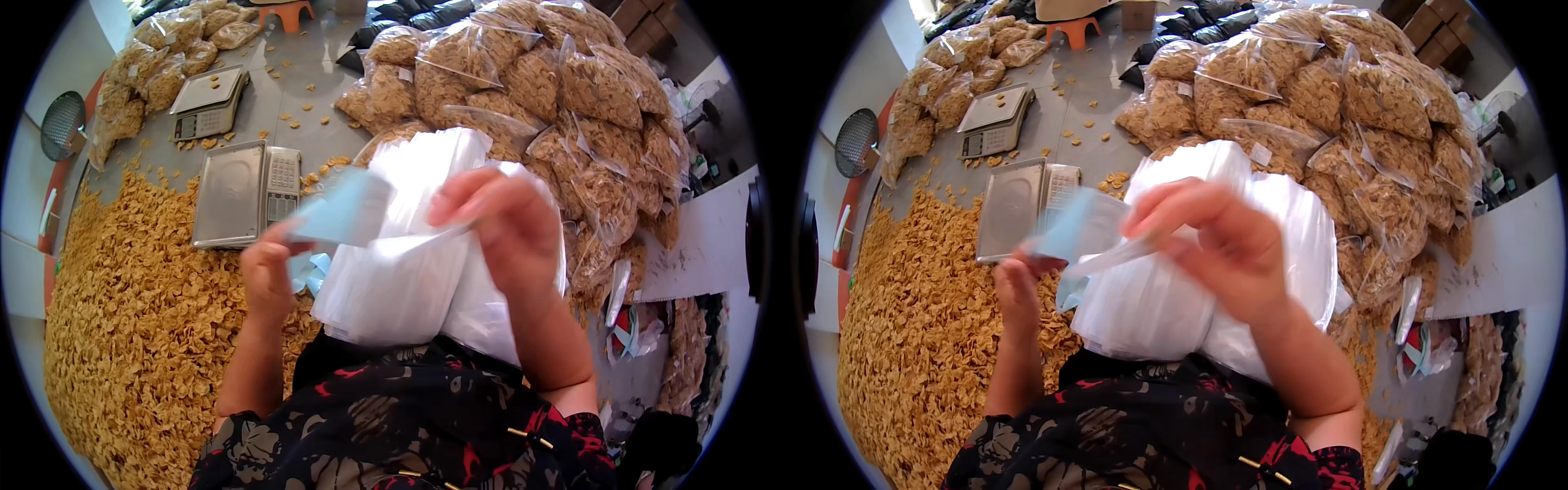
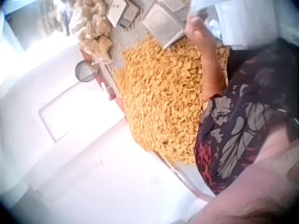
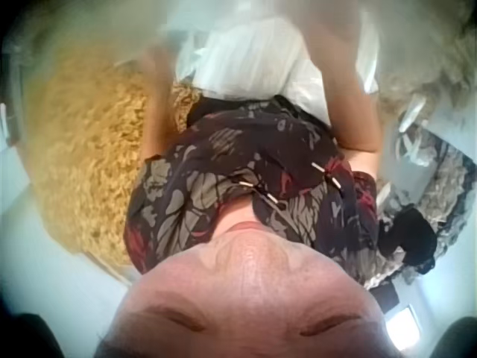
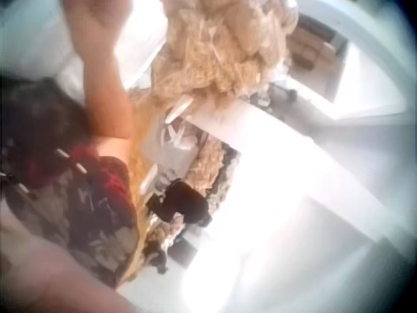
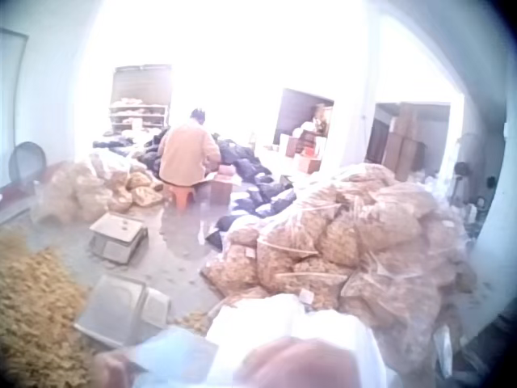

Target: The person sits on the floor surrounded by piles of snacks and separates a stack of white and light blue plastic bags by hand. They repeatedly pull individual bags from the stack and place them aside.

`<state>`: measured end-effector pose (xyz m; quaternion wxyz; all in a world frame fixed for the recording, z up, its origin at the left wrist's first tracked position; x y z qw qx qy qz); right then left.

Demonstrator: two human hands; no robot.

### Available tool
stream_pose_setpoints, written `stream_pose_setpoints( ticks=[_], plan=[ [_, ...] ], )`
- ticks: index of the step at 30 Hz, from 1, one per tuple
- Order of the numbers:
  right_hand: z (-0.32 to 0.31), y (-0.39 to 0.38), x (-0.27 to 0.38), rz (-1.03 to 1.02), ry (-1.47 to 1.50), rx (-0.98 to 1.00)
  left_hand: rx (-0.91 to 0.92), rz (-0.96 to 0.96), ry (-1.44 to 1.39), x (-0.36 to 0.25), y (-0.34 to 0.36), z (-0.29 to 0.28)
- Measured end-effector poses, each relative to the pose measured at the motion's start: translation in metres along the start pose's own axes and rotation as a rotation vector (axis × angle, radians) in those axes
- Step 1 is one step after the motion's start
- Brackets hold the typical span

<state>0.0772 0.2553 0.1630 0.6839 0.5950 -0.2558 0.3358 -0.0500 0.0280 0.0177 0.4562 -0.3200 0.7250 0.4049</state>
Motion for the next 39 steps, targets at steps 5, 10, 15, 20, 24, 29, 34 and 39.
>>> stream_pose_setpoints(
  ticks=[5,10,15,20,24,29,34,39],
  plan=[
    [-0.067,-0.045,-0.053,0.834,-0.313,0.077,-0.207,-0.209,-0.324,-0.019,0.022,-0.002],
    [-0.073,-0.058,-0.078,0.834,-0.703,0.165,-0.147,-0.221,-0.472,-0.013,0.016,0.015],
    [-0.028,-0.065,-0.051,0.369,-1.464,0.226,-0.192,-0.126,-0.435,-0.030,0.015,0.025],
    [-0.007,-0.089,-0.074,0.304,-1.483,0.109,-0.302,0.021,-0.403,-0.034,0.013,0.011],
    [0.010,-0.088,-0.081,0.355,-1.264,0.095,-0.333,-0.017,-0.490,-0.036,0.006,-0.003],
    [-0.034,-0.113,-0.069,0.371,-0.518,-0.456,-0.269,0.014,-0.547,-0.052,0.013,0.015],
    [-0.054,-0.183,0.013,0.296,-0.279,-0.963,-0.094,0.158,-0.456,-0.017,0.006,0.017],
    [-0.095,-0.227,0.100,0.060,-0.663,-1.209,-0.198,-0.028,-0.554,-0.042,0.008,0.026]
  ],
)
Point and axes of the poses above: each hand's wrist, its own y-axis towards the middle knuckle, its own z-axis out of the palm, x = y × z, the point moved 6 cm from there along y, towards the middle knuckle, and after that the axes turned 8 degrees about y, right-handed, at the moved point
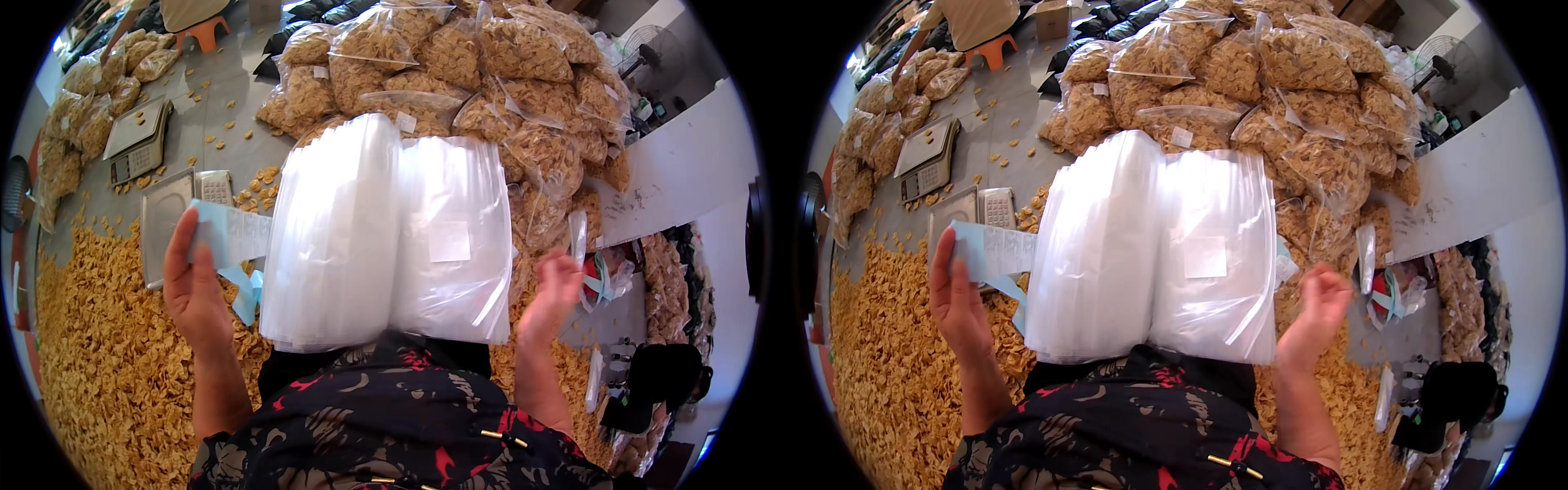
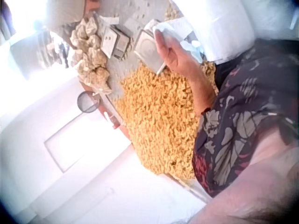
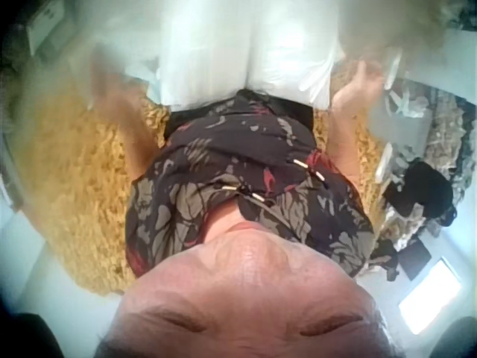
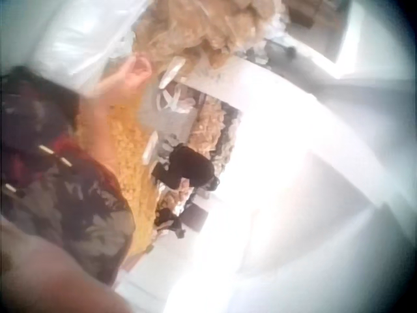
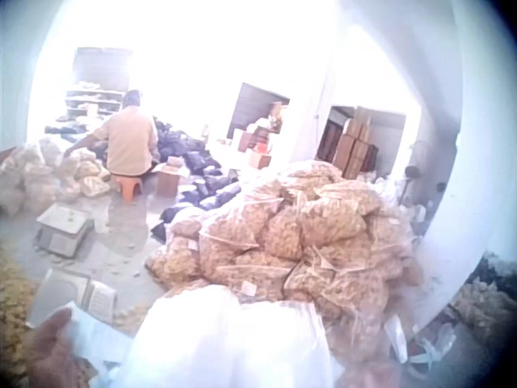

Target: The person sits on the floor surrounded by piles of snacks and separates a stack of white and light blue plastic bags by hand. They repeatedly pull individual bags from the stack and place them aside.

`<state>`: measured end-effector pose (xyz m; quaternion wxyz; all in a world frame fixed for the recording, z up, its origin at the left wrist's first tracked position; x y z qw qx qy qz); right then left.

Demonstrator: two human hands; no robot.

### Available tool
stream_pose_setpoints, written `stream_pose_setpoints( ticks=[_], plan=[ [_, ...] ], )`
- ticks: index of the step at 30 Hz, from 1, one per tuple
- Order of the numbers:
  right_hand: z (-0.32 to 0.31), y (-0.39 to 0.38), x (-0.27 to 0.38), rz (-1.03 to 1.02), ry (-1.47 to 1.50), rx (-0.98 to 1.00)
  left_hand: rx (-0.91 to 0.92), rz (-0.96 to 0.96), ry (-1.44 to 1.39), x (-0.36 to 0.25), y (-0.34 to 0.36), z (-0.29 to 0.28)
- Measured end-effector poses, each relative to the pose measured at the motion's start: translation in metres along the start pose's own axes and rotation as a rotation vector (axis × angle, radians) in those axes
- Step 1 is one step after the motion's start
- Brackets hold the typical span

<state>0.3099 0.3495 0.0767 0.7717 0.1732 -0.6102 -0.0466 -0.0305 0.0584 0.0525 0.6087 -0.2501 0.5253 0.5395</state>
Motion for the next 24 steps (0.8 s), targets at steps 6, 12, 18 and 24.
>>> stream_pose_setpoints(
  ticks=[6,12,18,24],
  plan=[
    [0.214,-0.041,0.039,-0.037,0.105,1.249,0.242,-0.186,-0.011,-0.024,-0.017,0.042],
    [0.270,-0.071,0.020,0.179,0.185,1.325,0.338,-0.102,-0.051,-0.034,-0.021,0.044],
    [0.260,-0.071,0.020,-0.092,0.128,1.321,0.356,-0.154,0.263,-0.022,-0.028,0.031],
    [0.246,-0.067,0.060,-0.641,0.035,1.181,0.388,0.102,0.650,-0.032,-0.019,0.018]
  ],
)
Point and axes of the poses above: each hand's wrist, its own y-axis towards the middle knuckle, its own z-axis out of the palm, x = y × z, the point moved 6 cm from there along y, towards the middle knuckle, and after that the axes turned 8 degrees about y, right-handed, at the moved point
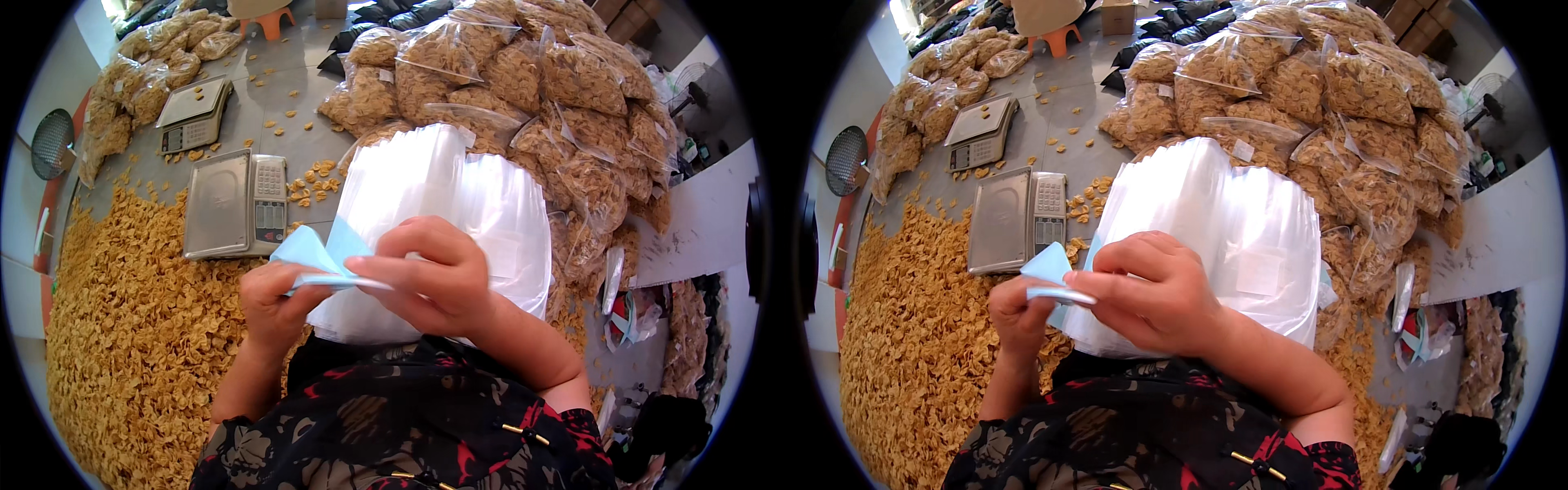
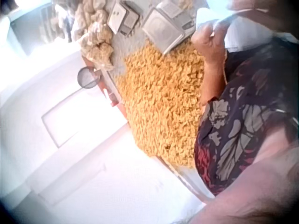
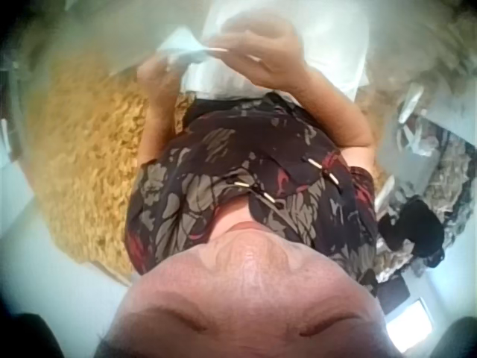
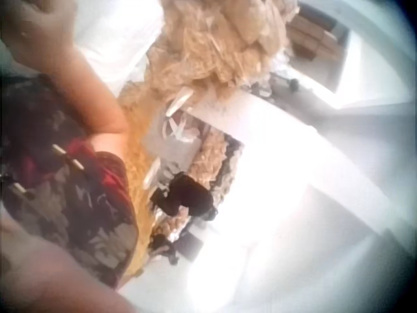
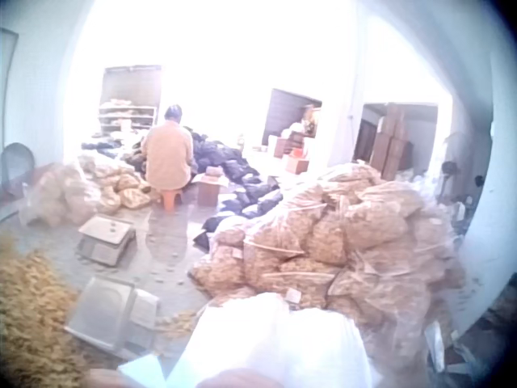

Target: The person sits on the floor surrounded by piles of snacks and separates a stack of white and light blue plastic bags by hand. They repeatedly pull individual bags from the stack and place them aside.

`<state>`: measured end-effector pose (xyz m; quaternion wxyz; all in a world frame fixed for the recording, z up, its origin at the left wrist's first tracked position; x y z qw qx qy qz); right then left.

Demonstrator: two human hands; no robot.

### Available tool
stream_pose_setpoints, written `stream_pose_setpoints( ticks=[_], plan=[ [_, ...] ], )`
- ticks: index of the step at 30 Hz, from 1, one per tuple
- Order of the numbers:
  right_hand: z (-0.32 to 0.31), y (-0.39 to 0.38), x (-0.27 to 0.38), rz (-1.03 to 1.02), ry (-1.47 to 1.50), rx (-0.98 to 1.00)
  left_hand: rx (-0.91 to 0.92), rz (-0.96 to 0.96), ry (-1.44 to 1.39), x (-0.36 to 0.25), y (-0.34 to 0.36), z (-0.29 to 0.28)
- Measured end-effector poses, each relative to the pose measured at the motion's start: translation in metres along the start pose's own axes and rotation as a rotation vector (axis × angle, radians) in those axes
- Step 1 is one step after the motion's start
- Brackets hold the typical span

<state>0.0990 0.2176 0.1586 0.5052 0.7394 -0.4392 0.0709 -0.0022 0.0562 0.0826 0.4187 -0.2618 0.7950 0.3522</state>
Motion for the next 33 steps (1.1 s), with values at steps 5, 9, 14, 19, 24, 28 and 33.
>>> stream_pose_setpoints(
  ticks=[5,9,14,19,24,28,33],
  plan=[
    [-0.063,-0.024,-0.021,0.489,0.549,-0.144,-0.412,0.049,-0.548,0.025,0.015,-0.040],
    [-0.056,-0.062,-0.093,0.823,0.301,0.279,-0.526,0.012,-0.465,0.045,0.023,-0.062],
    [-0.034,-0.071,-0.118,0.771,-0.200,0.433,-0.698,0.014,-0.486,0.049,0.011,-0.061],
    [-0.038,-0.057,-0.075,0.301,-0.768,0.127,-0.599,0.160,-0.479,0.065,-0.012,-0.092],
    [0.026,-0.085,-0.071,0.422,-0.658,0.204,-0.393,0.176,-0.968,0.014,0.018,-0.059],
    [0.034,-0.081,-0.073,0.773,-0.496,0.349,-0.370,0.146,-0.786,0.042,0.013,-0.064],
    [0.002,-0.122,-0.075,0.856,0.002,-0.256,-0.313,-0.039,-0.828,0.014,0.020,-0.009]
  ],
)
Point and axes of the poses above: each hand's wrist, its own y-axis towards the middle knuckle, its own z-axis out of the palm, x = y × z, the point moved 6 cm from there along y, towards the middle knuckle, and after that the axes turned 8 degrees about y, right-handed, at the moved point
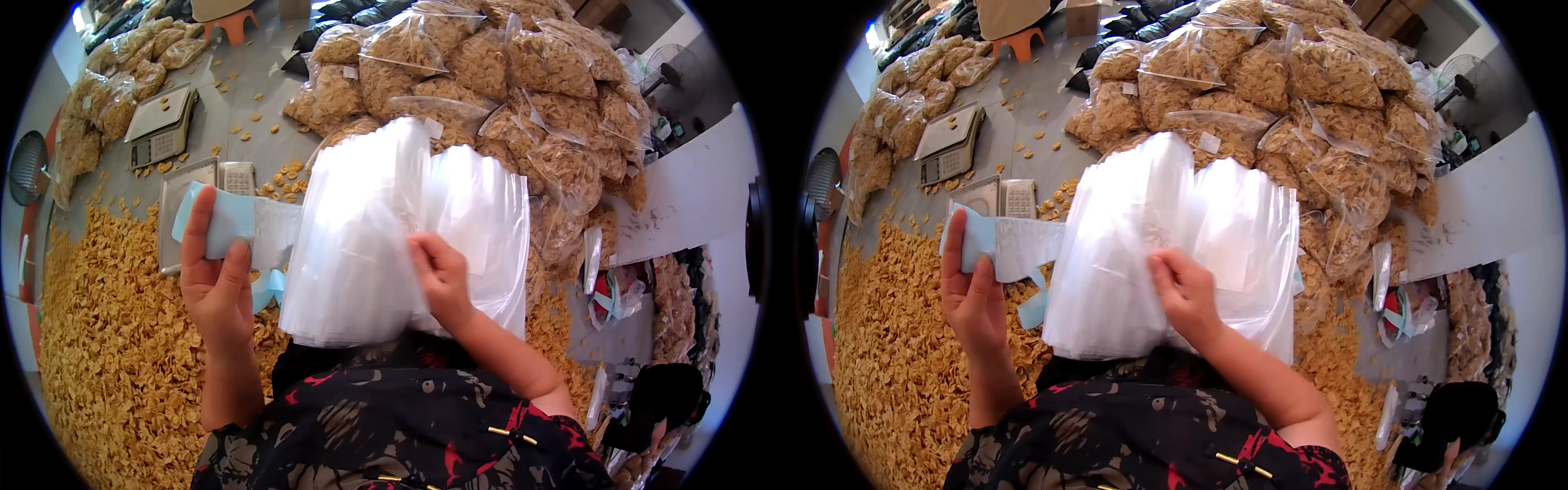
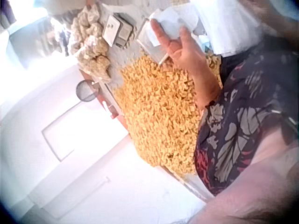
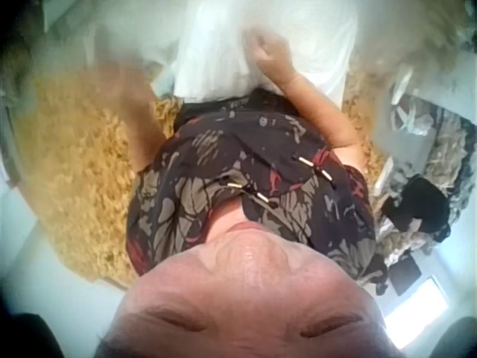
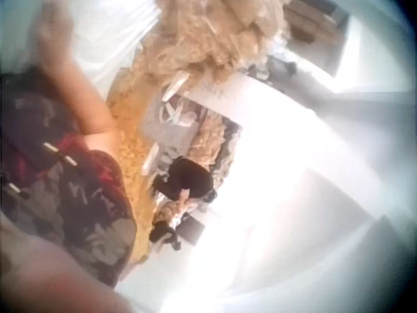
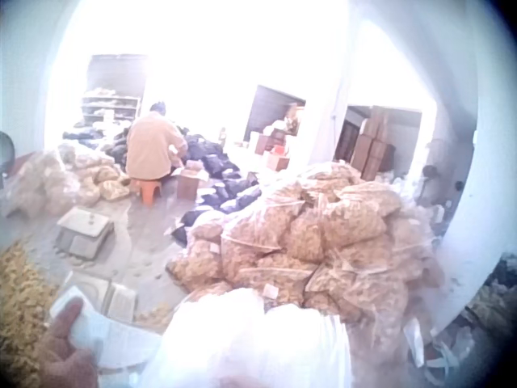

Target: The person sits on the floor surrounded by piles of snacks and separates a stack of white and light blue plastic bags by hand. They repeatedly pull individual bags from the stack and place them aside.

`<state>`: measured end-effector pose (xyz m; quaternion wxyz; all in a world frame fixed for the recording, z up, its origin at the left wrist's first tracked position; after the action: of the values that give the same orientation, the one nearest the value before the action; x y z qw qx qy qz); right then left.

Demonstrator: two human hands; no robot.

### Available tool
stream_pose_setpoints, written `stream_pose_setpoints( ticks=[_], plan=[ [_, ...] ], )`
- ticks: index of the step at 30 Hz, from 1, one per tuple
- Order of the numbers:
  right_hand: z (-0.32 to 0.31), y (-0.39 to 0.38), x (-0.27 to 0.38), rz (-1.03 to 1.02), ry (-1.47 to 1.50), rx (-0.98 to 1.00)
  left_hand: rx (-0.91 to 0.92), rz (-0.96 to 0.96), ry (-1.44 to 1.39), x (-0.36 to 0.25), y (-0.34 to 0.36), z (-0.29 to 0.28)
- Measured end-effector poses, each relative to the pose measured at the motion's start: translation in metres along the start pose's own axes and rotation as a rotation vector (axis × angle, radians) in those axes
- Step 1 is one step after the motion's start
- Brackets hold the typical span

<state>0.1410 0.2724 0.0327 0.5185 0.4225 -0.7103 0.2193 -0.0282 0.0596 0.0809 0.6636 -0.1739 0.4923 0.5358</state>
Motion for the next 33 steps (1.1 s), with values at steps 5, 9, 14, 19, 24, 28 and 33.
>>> stream_pose_setpoints(
  ticks=[5,9,14,19,24,28,33],
  plan=[
    [-0.068,-0.063,-0.017,0.145,0.534,-0.329,0.055,-0.006,0.113,0.023,-0.006,0.000],
    [-0.112,-0.105,-0.039,0.384,0.693,-0.535,0.154,0.066,0.083,0.021,-0.011,0.009],
    [-0.174,-0.097,0.009,0.033,0.558,-0.782,0.097,-0.179,-0.037,0.034,-0.002,-0.002],
    [-0.063,0.008,0.125,-0.440,0.168,0.009,0.233,-0.153,0.040,0.003,-0.008,0.029],
    [0.045,0.051,0.142,-0.447,0.381,0.568,0.265,-0.199,0.152,-0.014,-0.027,0.033],
    [0.059,0.049,0.138,-0.524,0.301,0.581,0.188,-0.178,0.199,-0.014,-0.031,0.026],
    [0.054,0.048,0.131,-0.570,0.232,0.623,0.375,-0.035,0.651,-0.008,-0.027,0.017]
  ],
)
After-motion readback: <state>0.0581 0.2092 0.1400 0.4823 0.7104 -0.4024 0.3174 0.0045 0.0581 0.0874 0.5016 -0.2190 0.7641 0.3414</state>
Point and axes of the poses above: each hand's wrist, its own y-axis towards the middle knuckle, its own z-axis out of the palm, x = y × z, the point moved 6 cm from there along y, towards the middle knuckle, and after that the axes turned 8 degrees about y, right-handed, at the moved point
